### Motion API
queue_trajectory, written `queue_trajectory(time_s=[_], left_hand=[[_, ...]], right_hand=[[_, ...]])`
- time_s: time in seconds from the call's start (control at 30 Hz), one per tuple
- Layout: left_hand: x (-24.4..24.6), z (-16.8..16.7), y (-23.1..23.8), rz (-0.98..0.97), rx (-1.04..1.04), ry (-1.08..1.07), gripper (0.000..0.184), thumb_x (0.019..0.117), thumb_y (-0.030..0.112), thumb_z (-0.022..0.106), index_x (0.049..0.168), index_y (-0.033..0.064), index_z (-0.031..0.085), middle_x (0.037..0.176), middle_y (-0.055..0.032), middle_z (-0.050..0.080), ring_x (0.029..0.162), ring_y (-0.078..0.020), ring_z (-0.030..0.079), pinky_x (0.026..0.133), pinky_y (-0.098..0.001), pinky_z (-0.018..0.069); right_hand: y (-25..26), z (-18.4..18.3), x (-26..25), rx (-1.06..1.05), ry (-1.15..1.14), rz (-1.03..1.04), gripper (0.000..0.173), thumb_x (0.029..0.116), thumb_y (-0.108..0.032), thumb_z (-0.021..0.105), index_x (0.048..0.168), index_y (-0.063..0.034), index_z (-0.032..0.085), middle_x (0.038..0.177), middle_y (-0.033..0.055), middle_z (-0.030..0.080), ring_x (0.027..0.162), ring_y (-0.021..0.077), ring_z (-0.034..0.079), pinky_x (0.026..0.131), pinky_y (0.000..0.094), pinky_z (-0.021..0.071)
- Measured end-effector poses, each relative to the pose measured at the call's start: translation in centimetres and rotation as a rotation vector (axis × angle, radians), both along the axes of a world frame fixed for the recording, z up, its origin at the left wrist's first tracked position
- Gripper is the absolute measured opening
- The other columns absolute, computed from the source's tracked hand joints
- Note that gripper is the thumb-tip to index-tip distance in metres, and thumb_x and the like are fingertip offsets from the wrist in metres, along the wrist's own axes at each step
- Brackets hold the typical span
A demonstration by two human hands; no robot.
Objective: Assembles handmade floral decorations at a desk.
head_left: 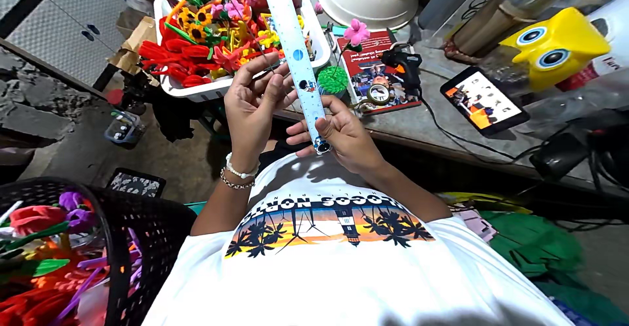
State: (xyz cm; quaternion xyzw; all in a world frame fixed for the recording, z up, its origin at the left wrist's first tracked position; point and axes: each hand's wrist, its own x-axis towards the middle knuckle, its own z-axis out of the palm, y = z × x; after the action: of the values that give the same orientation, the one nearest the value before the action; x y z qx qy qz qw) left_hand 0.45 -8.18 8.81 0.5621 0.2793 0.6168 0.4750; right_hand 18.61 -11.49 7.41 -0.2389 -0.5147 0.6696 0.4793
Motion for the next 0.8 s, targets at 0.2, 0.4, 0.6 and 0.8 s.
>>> queue_trajectory(time_s=[0.2,0.4,0.6,0.8], left_hand=[[0.01,-0.13,0.03,0.006,0.015,0.011,0.037,0.1018,-0.004,0.056,0.138,0.0041,0.050,0.126,-0.0070,0.069,0.104,-0.0149,0.073,0.088,-0.0288,0.0631],[-0.15,-0.11,-0.27,0.011,0.024,0.060,0.037,0.1019,-0.002,0.057,0.137,0.0043,0.051,0.121,-0.0059,0.070,0.098,-0.0128,0.074,0.082,-0.0276,0.0639],[-0.57,-0.29,-0.68,0.001,0.037,0.109,0.039,0.1017,0.001,0.059,0.139,0.0076,0.053,0.118,-0.0056,0.070,0.087,-0.0105,0.074,0.072,-0.0236,0.0638],[-0.38,-0.34,-0.55,0.038,0.054,0.142,0.048,0.0979,-0.002,0.064,0.144,0.0075,0.054,0.119,-0.0053,0.071,0.087,-0.0095,0.073,0.073,-0.0231,0.0632]], right_hand=[[-0.07,0.02,0.07,0.005,-0.011,-0.002,0.026,0.1080,-0.006,0.045,0.133,-0.0097,0.045,0.113,0.0164,0.071,0.097,0.0292,0.075,0.077,0.0409,0.0655],[-0.14,-0.02,0.11,0.032,-0.047,-0.022,0.032,0.1032,0.002,0.052,0.133,-0.0072,0.045,0.113,0.0184,0.071,0.095,0.0298,0.076,0.077,0.0403,0.0660],[-0.07,-0.35,0.01,0.061,-0.072,-0.066,0.035,0.1001,0.004,0.057,0.132,-0.0069,0.047,0.108,0.0164,0.073,0.092,0.0275,0.076,0.075,0.0371,0.0659],[-0.04,-0.79,0.01,0.101,-0.122,-0.080,0.034,0.1000,0.004,0.057,0.131,-0.0064,0.048,0.105,0.0135,0.074,0.091,0.0248,0.077,0.077,0.0351,0.0654]])
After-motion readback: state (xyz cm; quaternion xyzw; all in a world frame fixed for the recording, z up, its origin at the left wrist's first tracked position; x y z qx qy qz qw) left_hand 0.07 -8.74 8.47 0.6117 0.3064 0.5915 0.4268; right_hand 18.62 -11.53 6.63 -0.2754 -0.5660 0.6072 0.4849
